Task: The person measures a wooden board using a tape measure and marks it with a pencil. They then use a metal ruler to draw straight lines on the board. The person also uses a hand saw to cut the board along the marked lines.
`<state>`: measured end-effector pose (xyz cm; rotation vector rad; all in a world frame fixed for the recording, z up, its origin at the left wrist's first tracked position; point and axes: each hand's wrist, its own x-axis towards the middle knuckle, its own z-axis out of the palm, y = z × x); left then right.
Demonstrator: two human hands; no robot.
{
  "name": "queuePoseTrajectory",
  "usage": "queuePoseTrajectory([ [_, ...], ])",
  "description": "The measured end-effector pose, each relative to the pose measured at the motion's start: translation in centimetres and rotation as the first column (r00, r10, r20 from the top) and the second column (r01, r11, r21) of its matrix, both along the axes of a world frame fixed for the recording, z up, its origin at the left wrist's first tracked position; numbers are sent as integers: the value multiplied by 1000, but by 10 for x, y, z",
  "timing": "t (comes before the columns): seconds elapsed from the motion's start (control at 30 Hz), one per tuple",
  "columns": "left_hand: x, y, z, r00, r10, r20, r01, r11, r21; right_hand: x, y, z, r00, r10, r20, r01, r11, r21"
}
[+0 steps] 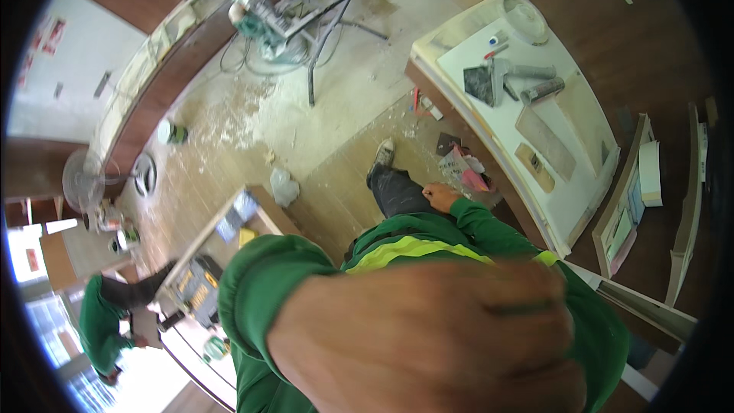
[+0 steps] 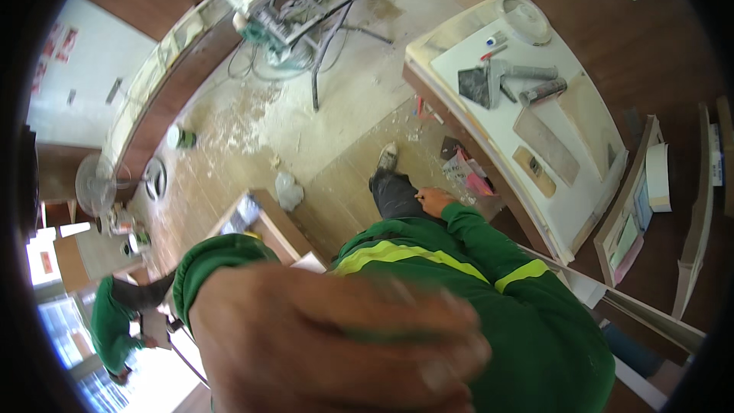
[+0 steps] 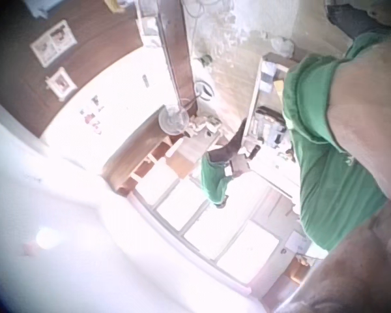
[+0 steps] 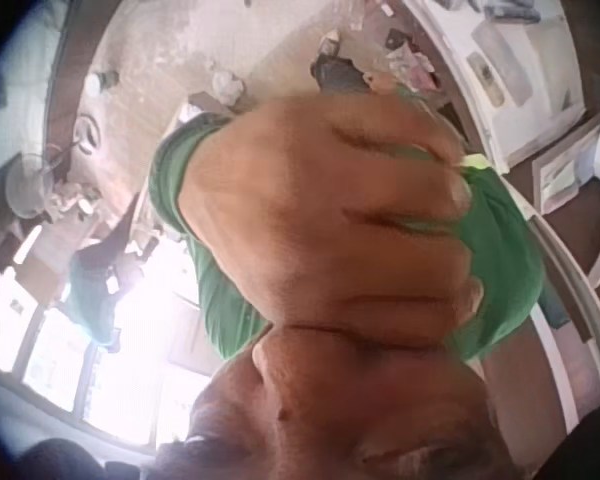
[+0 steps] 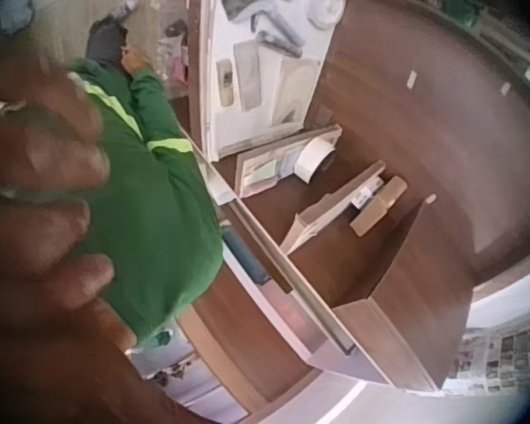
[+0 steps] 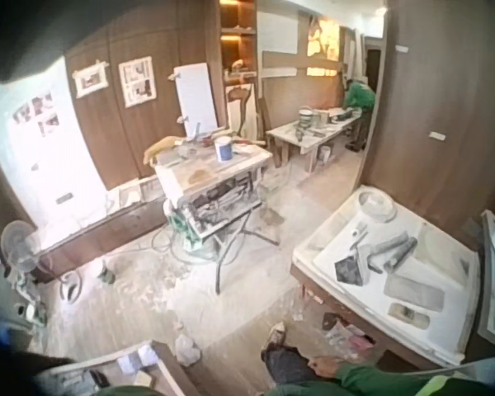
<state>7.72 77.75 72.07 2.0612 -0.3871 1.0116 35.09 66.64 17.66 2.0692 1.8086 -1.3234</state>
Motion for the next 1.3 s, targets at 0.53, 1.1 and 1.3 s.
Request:
queuePoseTrajectory([
  [0.53,38,334,-98,727,144,-671,-574,664,-479,56,407,146,374,-429,-822,572,805,-159],
  [1.1,130,657,-122,629,-376,-681,-79,840,-537,144,536,54,190,-868,-459,896,345,-280],
  [1.3,154,723,-126,612,-494,-618,78,815,-575,120,534,13,252,-913,-321,930,321,-182],
])
